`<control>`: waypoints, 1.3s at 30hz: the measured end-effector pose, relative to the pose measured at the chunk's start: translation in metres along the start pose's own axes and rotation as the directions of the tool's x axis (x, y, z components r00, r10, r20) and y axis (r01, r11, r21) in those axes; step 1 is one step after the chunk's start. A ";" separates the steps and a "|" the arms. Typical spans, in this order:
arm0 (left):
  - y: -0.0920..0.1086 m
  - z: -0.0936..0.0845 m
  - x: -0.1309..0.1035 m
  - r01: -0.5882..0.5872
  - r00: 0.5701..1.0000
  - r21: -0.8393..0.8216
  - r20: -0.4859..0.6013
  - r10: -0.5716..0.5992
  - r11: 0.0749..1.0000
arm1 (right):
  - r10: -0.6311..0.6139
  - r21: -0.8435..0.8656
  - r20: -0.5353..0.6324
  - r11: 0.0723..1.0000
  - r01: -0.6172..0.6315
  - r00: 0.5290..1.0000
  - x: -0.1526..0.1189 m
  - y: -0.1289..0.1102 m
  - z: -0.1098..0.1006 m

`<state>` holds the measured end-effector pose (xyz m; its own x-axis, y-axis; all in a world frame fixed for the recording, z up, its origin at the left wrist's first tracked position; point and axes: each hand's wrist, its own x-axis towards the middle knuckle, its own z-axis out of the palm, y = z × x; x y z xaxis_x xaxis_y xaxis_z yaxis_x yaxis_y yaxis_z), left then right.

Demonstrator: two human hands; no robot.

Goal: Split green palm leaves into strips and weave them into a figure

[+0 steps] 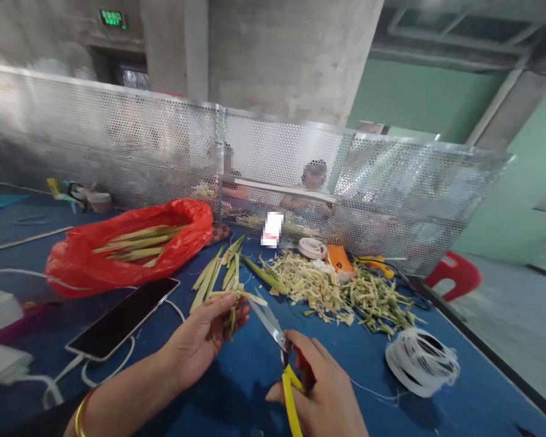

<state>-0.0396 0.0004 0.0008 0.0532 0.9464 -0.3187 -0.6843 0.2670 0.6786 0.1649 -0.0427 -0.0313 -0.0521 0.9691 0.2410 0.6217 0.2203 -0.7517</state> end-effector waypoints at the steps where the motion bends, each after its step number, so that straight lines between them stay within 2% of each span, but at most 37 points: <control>1: -0.002 0.000 0.000 0.007 1.000 0.003 0.004 -0.008 1.000 | 0.005 -0.005 0.014 1.000 -0.005 1.000 0.000 -0.001 0.000; 8: -0.004 0.001 -0.001 0.037 0.999 -0.042 -0.006 -0.037 0.998 | -0.025 -0.051 0.086 0.998 0.030 0.996 0.000 0.001 -0.003; 15: -0.006 -0.001 0.001 0.050 0.998 -0.050 0.025 -0.049 0.997 | -0.013 -0.037 -0.037 0.999 0.012 0.999 -0.005 -0.004 0.001; 25: -0.007 -0.002 0.001 0.053 0.998 -0.035 0.025 -0.053 0.998 | -0.023 -0.048 -0.029 0.999 0.021 0.999 -0.006 -0.004 0.001; 30: -0.007 -0.001 0.000 0.052 0.998 -0.029 0.036 -0.051 0.998 | -0.041 -0.068 0.012 0.997 0.042 0.999 -0.006 -0.002 0.000; 35: -0.007 -0.001 0.000 0.065 0.997 -0.030 0.042 -0.064 0.997 | -0.080 -0.123 0.100 0.988 0.092 0.992 -0.004 0.004 -0.002; 39: -0.007 0.000 -0.001 0.067 0.997 -0.030 0.049 -0.066 0.997 | -0.054 -0.099 0.071 0.993 0.061 0.996 -0.005 0.004 -0.001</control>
<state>-0.0354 -0.0022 -0.0039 0.1337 0.9346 -0.3296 -0.7010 0.3243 0.6351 0.1683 -0.0465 -0.0349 -0.1409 0.9613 0.2367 0.6920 0.2667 -0.6708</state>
